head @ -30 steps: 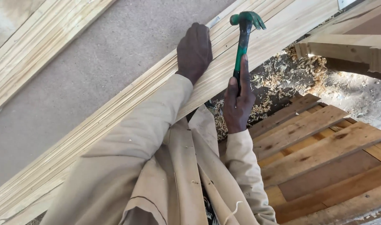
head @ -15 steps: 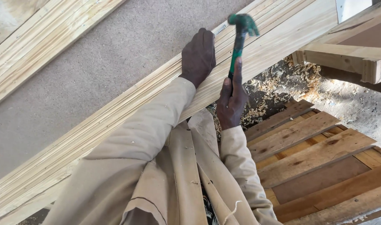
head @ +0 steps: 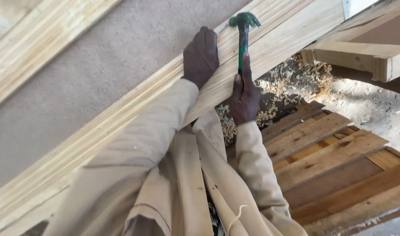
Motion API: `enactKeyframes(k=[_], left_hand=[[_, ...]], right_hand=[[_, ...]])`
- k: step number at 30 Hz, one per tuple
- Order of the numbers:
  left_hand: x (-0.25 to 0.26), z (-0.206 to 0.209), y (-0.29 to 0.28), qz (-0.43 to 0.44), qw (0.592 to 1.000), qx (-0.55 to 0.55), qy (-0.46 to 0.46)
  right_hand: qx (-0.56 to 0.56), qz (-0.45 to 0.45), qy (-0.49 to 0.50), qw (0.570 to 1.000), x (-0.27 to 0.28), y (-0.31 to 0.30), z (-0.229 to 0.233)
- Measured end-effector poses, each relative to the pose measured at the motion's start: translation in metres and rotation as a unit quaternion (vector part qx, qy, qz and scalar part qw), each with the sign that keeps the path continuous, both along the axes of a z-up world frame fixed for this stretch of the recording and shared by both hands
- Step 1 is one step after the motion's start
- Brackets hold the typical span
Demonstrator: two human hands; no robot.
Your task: Hammering nails into a wooden frame to assemble or reinforce the structure.
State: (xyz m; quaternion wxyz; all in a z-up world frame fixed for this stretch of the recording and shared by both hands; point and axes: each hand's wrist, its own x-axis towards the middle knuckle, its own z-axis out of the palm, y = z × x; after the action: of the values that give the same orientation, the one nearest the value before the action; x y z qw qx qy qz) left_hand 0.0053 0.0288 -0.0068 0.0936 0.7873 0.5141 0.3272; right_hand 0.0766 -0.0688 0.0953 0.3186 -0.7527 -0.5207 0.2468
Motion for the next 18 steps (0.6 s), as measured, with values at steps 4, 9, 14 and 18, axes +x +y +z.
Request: enactKeyframes(k=[4,9,14,18], left_hand=[[-0.007,-0.015,0.006,0.095,0.986,0.075,0.112],[0.006,0.001,-0.005,-0.053,0.997,0.014,0.06],[0.004,0.029,-0.003,-0.04,0.999,-0.021,0.028],[0.007,0.021,0.001,-0.041,0.996,-0.014,0.075]], right_hand=[[0.074,-0.035,0.043,0.996,-0.014,-0.022,0.028],[0.09,-0.09,0.093,0.988,0.004,-0.026,0.016],[0.034,-0.096,0.11,0.989,0.022,-0.037,0.025],[0.022,-0.075,0.065,0.995,0.045,-0.039,0.033]])
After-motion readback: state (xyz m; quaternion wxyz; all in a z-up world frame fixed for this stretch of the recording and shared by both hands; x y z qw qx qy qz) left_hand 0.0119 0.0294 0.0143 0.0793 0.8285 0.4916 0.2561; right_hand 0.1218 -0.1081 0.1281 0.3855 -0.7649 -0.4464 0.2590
